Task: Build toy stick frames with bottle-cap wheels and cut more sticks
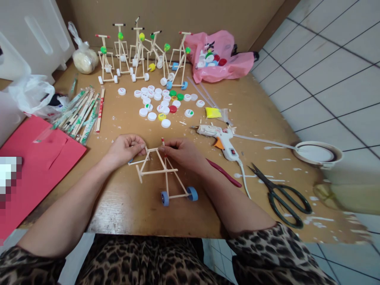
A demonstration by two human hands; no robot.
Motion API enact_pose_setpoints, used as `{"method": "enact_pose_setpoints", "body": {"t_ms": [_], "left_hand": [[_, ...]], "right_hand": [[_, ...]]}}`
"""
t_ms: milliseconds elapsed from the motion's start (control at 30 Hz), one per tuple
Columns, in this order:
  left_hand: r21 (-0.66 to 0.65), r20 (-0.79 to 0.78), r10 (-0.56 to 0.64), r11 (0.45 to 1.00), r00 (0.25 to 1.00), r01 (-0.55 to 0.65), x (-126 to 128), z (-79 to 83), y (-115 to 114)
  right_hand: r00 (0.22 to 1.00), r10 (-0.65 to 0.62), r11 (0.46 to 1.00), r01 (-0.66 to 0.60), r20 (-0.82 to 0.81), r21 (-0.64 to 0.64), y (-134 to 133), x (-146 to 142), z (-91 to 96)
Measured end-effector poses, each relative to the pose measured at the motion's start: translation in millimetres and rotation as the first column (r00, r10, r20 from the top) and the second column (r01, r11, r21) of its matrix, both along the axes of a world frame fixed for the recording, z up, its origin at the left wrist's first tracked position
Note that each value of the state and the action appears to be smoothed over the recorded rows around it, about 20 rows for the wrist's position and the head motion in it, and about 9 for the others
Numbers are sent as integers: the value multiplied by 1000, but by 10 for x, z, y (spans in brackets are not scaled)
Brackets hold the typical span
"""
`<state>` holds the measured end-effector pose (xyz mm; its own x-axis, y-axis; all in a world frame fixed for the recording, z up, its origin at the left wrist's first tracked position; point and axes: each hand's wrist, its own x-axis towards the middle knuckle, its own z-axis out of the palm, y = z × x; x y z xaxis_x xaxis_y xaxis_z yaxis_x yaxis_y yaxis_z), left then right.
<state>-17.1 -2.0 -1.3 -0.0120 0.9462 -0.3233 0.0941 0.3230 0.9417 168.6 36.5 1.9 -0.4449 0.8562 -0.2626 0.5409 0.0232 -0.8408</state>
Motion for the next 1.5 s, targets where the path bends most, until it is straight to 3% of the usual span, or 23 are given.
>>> {"method": "enact_pose_setpoints", "body": {"t_ms": [1500], "left_hand": [[15,1,7,1000,1000,-7,-4,-17,-1]], "right_hand": [[1000,8,1000,-8,10,28,6,-2,3]]}}
